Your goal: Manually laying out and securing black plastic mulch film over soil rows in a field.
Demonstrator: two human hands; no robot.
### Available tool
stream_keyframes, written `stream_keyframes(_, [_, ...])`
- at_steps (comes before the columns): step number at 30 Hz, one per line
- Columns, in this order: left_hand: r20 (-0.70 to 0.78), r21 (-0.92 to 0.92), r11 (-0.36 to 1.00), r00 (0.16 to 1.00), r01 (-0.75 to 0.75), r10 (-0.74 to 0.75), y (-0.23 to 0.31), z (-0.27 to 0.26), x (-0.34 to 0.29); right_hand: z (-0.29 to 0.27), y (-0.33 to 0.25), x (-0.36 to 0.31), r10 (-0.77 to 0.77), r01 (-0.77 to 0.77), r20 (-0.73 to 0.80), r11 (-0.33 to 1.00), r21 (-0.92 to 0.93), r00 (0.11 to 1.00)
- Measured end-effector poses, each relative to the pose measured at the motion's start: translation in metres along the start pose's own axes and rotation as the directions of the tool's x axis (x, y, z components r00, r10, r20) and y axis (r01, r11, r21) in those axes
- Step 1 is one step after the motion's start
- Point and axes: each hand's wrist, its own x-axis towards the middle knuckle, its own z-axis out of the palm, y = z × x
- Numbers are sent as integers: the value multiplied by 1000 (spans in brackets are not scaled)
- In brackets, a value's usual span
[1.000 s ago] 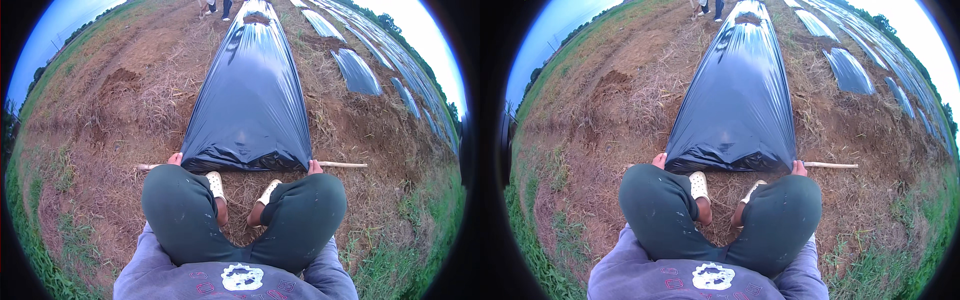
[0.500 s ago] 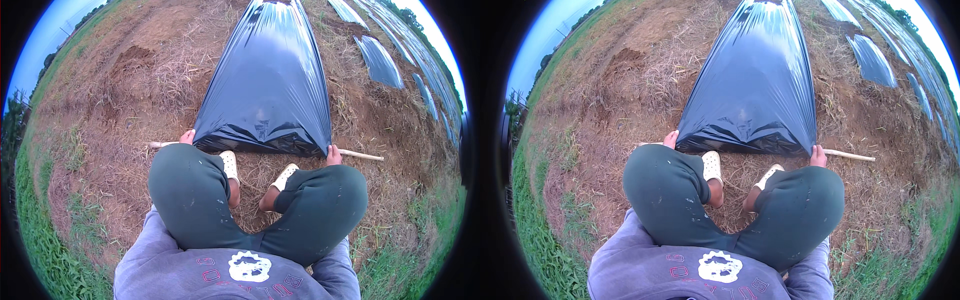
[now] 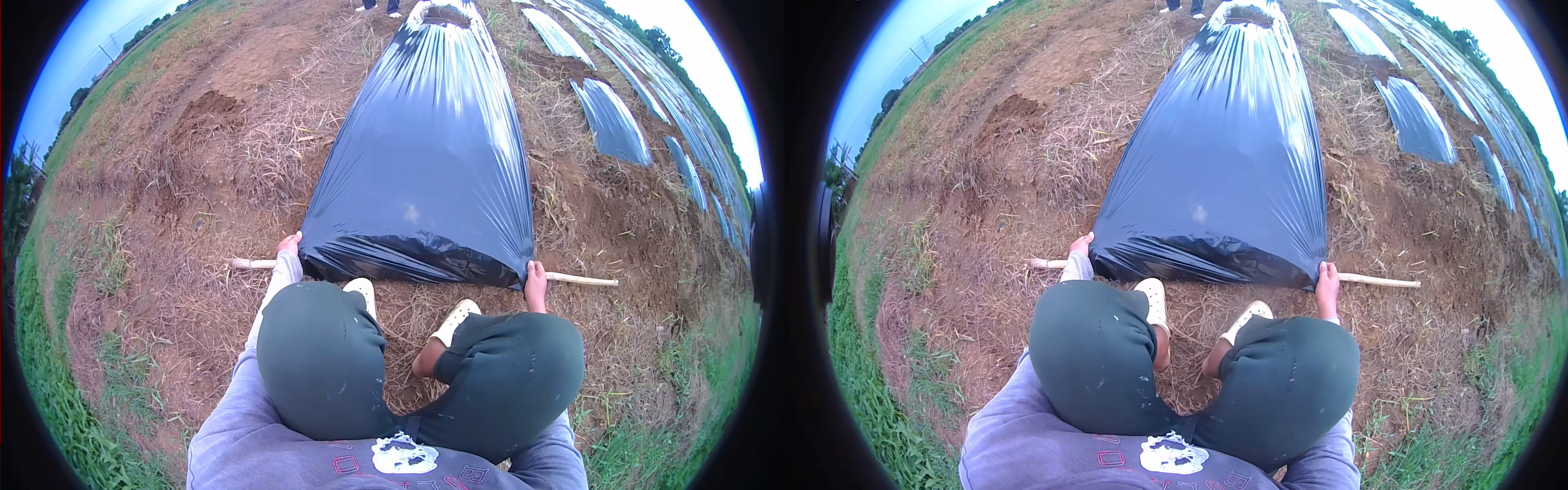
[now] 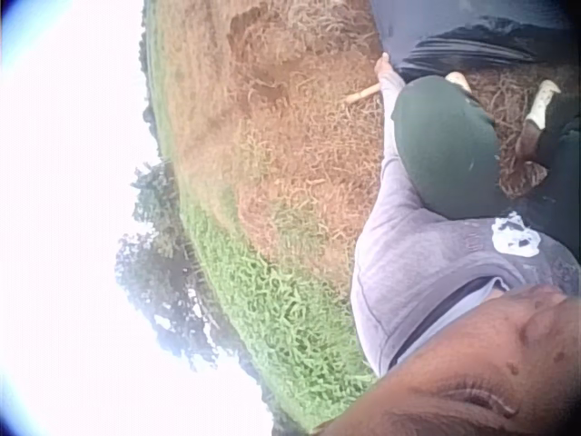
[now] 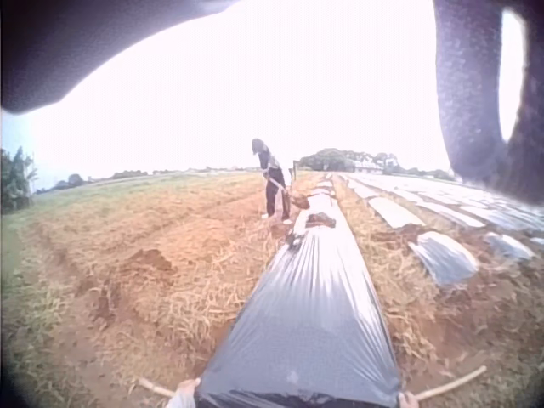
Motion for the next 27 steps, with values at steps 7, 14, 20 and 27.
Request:
stream_keyframes(7, [100, -54, 997, 994, 48, -43, -40, -2, 34, 10, 21, 0, 5, -5, -6, 1000, 8, 1000])
stream_keyframes(14, [57, 51, 998, 998, -25, 22, -37, -5, 31, 2, 19, 0, 164, -164, -7, 986, -42, 986])
stream_keyframes(20, [57, 20, 1000, 998, -7, 6, -40, -7, 21, 2, 4, -19, 32, -42, -63, 984, -172, 998])
stream_keyframes(27, [32, 338, 931, 991, -136, 133, -10, -8, -8, 4, -10, -23, 2, -42, -132, 954, -298, 991])
